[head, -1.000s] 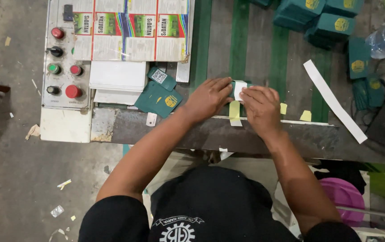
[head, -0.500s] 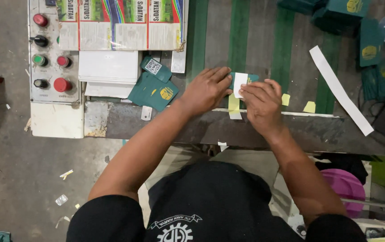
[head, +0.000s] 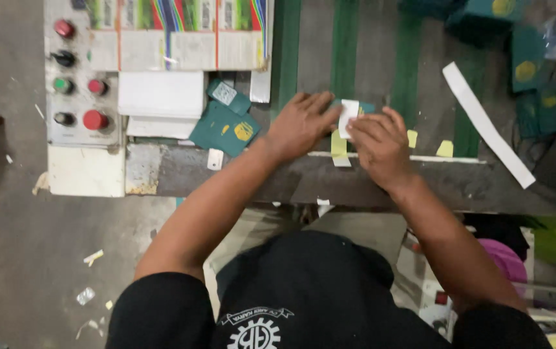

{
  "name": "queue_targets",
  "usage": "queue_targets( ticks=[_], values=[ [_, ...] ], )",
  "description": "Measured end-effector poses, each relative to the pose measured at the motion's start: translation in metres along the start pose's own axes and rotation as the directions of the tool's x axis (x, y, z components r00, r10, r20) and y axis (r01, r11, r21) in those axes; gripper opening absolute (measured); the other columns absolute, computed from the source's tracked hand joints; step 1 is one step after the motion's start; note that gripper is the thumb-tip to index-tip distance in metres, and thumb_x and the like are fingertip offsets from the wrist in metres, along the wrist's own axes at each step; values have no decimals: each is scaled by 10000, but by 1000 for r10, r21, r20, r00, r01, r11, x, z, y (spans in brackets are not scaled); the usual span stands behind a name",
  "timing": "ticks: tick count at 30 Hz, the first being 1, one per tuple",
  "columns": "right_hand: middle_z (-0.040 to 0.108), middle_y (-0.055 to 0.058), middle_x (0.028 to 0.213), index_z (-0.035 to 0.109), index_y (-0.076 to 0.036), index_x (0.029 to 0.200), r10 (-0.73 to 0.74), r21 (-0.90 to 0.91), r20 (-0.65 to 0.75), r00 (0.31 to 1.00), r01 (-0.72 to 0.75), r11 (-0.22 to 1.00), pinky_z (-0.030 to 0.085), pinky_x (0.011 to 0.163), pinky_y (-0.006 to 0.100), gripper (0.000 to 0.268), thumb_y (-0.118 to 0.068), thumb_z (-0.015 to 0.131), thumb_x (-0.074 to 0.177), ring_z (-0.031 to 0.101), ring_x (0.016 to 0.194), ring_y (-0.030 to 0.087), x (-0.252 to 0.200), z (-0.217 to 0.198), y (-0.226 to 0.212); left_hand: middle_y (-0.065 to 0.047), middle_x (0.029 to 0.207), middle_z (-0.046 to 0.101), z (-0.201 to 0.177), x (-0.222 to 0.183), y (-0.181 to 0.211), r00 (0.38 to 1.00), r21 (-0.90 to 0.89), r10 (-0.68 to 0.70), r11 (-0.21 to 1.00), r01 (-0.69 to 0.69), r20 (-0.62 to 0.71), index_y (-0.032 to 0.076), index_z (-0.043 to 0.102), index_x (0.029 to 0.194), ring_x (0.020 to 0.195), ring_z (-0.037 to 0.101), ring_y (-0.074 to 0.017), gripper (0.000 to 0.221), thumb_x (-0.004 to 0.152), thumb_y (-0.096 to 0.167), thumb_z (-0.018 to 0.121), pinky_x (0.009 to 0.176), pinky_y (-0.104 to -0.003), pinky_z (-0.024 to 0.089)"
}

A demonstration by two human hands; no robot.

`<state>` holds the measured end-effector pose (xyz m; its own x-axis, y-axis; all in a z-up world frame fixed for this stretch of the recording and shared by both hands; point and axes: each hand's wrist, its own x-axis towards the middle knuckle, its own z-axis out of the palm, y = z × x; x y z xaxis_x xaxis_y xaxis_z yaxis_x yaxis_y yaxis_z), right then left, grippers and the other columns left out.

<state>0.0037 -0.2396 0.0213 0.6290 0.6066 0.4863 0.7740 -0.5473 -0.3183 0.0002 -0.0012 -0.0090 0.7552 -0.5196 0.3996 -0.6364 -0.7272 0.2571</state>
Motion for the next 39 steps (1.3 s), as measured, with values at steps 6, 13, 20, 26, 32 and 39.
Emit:
queue_targets(
  ticks=[6,13,20,26,32,39],
  values=[
    [687,75,1204,754,-59,1131,-69,47,158,985,63,997,349,1104,566,325,-213,811,850,608,1199,278,10,-20,0,-213,1347,579,-17,-1,6,1000,-82,-15,997,12,-27,118,647,1333,1230,602,-368,442,902,206,695,1001,-473,464],
    [725,12,1134,783,-134,1049,-17,122,187,982,-6,992,432,999,445,162,-128,807,890,646,1108,235,19,-10,16,-185,1320,616,-7,-1,15,980,-208,-147,971,116,-137,116,732,1195,1144,650,-337,296,936,260,721,965,-464,456],
    [703,21,1038,741,-85,926,23,58,134,991,-31,998,451,944,422,124,-108,836,849,640,1031,247,21,-2,8,-169,1332,621,5,-2,12,972,-164,-144,980,114,-183,119,736,1188,1195,640,-328,291,946,281,752,1010,-456,459],
    [688,36,1035,699,-43,910,-75,-18,19,997,75,997,465,956,439,140,-63,831,871,643,1052,255,11,9,10,-174,1352,611,12,-4,6,967,-175,-115,982,76,-226,116,720,1222,1228,616,-344,332,929,260,776,1028,-463,458],
    [695,74,1183,738,-48,1101,-36,62,75,997,32,998,445,1029,473,258,-128,827,871,628,1166,287,1,-16,-13,-189,1375,596,16,-5,8,962,-180,-113,981,69,-250,124,702,1250,1243,603,-363,344,935,235,781,1027,-472,462],
    [680,78,1150,742,-112,1041,-12,-21,85,996,14,1000,373,1098,503,256,-177,849,819,611,1187,305,-47,15,-23,-186,1385,582,23,-7,5,956,-177,-90,983,41,-278,119,687,1257,1267,595,-367,364,927,235,787,1022,-479,462]
  ],
)
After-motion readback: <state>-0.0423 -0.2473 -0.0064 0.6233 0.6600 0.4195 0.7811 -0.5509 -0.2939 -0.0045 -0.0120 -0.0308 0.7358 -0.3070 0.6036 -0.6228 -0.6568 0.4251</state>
